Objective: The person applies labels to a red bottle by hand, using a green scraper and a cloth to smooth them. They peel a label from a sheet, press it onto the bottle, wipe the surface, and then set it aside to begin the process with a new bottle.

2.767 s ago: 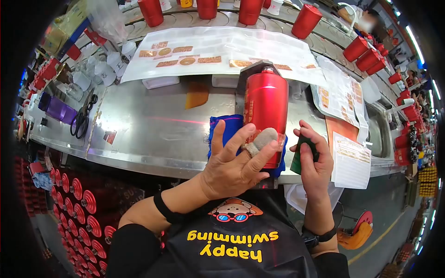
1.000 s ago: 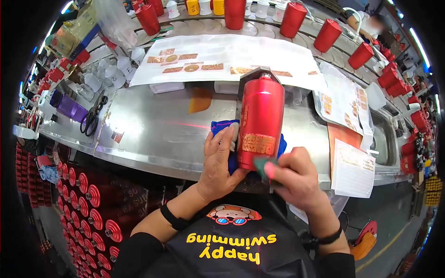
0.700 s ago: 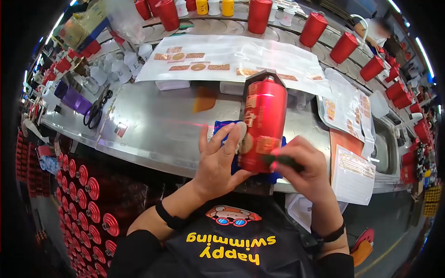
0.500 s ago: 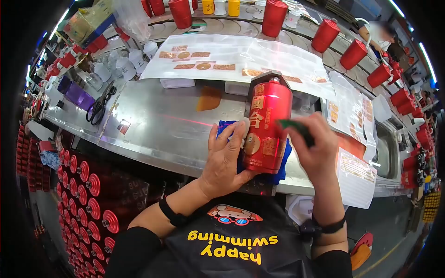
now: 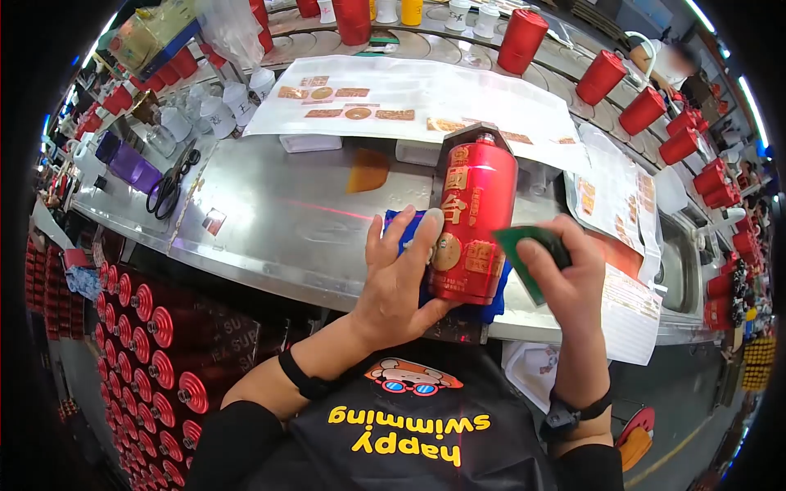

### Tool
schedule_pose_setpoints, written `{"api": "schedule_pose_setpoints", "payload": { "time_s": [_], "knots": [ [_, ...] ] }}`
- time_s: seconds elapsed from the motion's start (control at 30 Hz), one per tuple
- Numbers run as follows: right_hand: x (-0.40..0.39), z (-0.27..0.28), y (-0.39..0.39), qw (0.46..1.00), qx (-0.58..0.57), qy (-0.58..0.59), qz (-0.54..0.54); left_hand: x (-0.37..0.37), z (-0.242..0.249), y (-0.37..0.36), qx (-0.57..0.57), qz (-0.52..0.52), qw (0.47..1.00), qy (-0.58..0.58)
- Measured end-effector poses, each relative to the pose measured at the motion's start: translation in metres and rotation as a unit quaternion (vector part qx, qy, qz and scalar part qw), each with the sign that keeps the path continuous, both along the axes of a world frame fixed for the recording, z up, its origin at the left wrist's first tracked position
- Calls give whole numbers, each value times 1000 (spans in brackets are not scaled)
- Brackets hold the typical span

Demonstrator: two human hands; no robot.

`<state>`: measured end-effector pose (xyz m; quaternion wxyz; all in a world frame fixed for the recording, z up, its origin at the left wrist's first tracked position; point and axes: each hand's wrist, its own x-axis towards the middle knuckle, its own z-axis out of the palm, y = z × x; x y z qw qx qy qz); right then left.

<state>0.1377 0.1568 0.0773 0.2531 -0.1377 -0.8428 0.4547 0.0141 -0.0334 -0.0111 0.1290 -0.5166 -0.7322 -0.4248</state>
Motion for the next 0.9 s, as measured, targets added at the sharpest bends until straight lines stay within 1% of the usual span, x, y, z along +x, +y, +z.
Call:
{"api": "schedule_pose_setpoints", "payload": {
  "time_s": [0.07,0.1,0.17,0.2,0.23,0.27,0.3,0.33,0.37,0.4,0.43,0.53,0.57,0.67,0.7,0.8,0.83,0.87,0.9],
  "knots": [
    [8,-15,0,999,-20,35,-14,4,10,2,-19,-63,994,90],
    [11,-20,-2,997,-60,25,-30,6,14,2,-29,-94,986,133],
    [13,-27,-5,988,-140,9,-60,4,17,9,-42,-63,986,147],
    [13,-29,-4,991,-120,26,-57,1,19,13,-49,-48,986,155],
    [13,-32,-2,992,-101,43,-56,-6,22,13,-30,-44,990,132],
    [13,-33,-1,993,-83,60,-56,-7,18,14,-15,-44,988,146],
    [10,-34,0,995,-1,75,-73,-6,19,13,-23,-50,989,140],
    [9,-36,-1,989,106,96,-34,-5,21,12,-30,-54,989,134],
    [8,-38,-1,970,213,116,6,-4,19,11,-24,-55,992,115],
    [6,-39,-2,938,316,135,47,-3,16,10,-18,-54,994,97],
    [9,-33,-10,948,273,126,105,-3,12,10,-12,-54,995,77],
    [22,-24,-6,977,94,78,176,-5,-2,6,12,-83,996,36],
    [22,-24,-9,991,95,65,63,-5,-5,4,15,-85,996,39],
    [20,-46,-8,969,215,92,81,-4,-10,2,20,-86,996,4],
    [21,-34,-12,968,158,104,167,-3,-14,2,21,-88,996,-15],
    [21,-29,-9,979,16,91,182,-2,-25,2,25,-107,991,-80],
    [22,-29,-13,989,-124,36,69,-2,-26,1,26,-116,987,-104],
    [19,-45,-10,980,-197,39,0,-3,-25,0,26,-124,984,-127],
    [18,-50,-11,973,-226,50,-24,-6,-22,-2,9,-110,990,-91]
  ]
}}
